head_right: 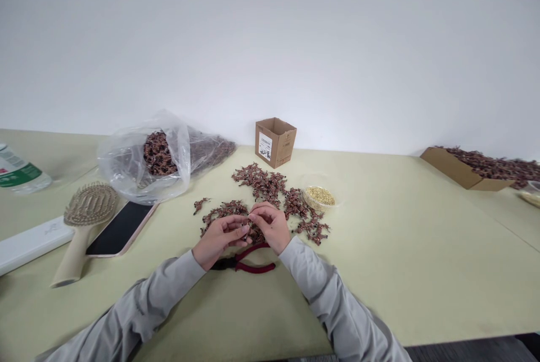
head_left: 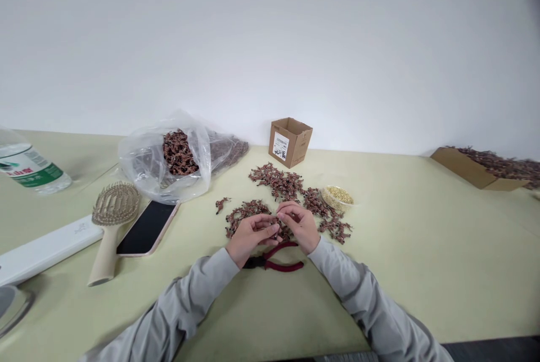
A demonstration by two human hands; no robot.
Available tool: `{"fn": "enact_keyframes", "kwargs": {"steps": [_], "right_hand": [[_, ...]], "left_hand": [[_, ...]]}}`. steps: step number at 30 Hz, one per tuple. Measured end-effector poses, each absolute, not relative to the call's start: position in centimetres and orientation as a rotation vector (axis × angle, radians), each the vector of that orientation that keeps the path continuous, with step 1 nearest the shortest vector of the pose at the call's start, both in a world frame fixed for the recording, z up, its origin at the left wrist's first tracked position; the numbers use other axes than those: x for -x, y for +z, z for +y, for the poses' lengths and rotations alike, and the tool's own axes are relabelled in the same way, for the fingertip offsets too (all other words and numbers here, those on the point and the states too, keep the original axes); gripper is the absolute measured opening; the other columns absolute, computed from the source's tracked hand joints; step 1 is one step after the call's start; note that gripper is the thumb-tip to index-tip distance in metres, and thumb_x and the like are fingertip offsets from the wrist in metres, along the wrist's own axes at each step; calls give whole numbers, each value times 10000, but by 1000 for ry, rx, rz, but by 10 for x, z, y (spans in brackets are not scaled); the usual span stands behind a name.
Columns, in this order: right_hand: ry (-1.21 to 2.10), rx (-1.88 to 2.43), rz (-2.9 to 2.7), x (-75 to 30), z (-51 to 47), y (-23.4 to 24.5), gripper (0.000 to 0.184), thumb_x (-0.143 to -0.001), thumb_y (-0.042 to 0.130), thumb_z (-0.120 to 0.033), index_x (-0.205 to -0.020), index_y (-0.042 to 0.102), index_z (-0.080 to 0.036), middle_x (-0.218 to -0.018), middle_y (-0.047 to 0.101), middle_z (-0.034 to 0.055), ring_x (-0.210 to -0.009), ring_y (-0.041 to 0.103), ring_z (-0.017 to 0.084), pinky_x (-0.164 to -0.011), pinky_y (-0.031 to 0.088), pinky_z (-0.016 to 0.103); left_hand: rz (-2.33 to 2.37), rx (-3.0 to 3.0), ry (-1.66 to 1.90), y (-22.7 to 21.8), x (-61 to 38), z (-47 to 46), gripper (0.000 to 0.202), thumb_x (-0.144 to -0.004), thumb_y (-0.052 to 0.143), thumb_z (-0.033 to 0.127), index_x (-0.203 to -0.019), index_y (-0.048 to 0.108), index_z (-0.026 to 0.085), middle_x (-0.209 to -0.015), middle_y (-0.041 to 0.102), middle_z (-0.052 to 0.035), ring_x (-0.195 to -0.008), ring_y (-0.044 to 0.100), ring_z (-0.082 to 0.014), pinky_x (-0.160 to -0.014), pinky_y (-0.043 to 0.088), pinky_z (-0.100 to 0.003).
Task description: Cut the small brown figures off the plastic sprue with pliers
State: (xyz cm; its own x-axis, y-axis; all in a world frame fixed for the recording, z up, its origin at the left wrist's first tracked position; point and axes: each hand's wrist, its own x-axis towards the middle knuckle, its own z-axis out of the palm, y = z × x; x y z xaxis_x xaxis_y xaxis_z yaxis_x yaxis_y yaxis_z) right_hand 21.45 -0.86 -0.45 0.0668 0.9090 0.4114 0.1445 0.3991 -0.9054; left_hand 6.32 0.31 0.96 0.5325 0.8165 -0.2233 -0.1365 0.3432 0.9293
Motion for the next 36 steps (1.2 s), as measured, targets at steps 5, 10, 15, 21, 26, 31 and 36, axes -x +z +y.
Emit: {"fn": "enact_keyframes", "kwargs": {"steps": [5, 10, 15, 21, 26, 31, 36], "right_hand": [[766, 1025, -1395, -213, -9, -4, 132, -732, 567, -293, -676, 617, -185, -794, 576, 48, -766, 544, 156, -714, 439, 291], [768, 1020, -1405, -213, -9, -3, 128, -731, 568, -287, -670, 615, -184, -786, 573, 46, -758, 546, 154, -713, 438, 291], [756, 1025, -1417, -213, -10, -3, 144, -738, 558, -299, -673, 613, -183, -785, 574, 48, -762, 545, 157, -716, 437, 295], [728, 1032, -1434, -212, -12, -1, 138, -748, 547, -287, -677, 606, -186, -784, 573, 49, -758, 545, 158, -706, 441, 294], [692, 1041, -1438, -209, -13, -2, 123, -749, 541, -276, -685, 602, -190, -780, 580, 52, -753, 545, 164, -706, 444, 304], [674, 1056, -1446, -206, -14, -2, 124, -758, 528, -265, -692, 601, -189, -783, 591, 56, -752, 549, 166, -716, 446, 311], [663, 1067, -1452, -204, -16, 1, 114, -752, 533, -246, -681, 599, -188, -777, 597, 56, -744, 554, 167, -713, 446, 308]], "left_hand": [[786, -1038, 707, 9, -63, 3, 345, -627, 689, 287, -907, 591, 109, -718, 618, -33, -629, 631, -135, -595, 515, -227], [784, -1035, 705, 9, -63, 4, 339, -628, 689, 289, -905, 596, 118, -711, 621, -30, -634, 631, -133, -593, 512, -222], [782, -1026, 705, 9, -63, 4, 349, -617, 695, 292, -902, 599, 113, -715, 627, -34, -634, 630, -133, -591, 511, -222], [779, -1002, 711, 9, -63, 3, 335, -610, 701, 286, -881, 604, 114, -704, 623, -30, -625, 626, -128, -576, 511, -212], [782, -978, 718, 8, -63, 3, 318, -607, 704, 282, -857, 611, 110, -695, 621, -28, -615, 627, -124, -559, 507, -199], [794, -970, 743, 7, -63, 3, 325, -575, 726, 274, -825, 615, 99, -640, 600, -7, -561, 617, -114, -523, 501, -193], [811, -980, 770, 7, -64, 3, 323, -560, 733, 275, -799, 613, 94, -613, 601, 2, -525, 607, -107, -504, 493, -193]]}}
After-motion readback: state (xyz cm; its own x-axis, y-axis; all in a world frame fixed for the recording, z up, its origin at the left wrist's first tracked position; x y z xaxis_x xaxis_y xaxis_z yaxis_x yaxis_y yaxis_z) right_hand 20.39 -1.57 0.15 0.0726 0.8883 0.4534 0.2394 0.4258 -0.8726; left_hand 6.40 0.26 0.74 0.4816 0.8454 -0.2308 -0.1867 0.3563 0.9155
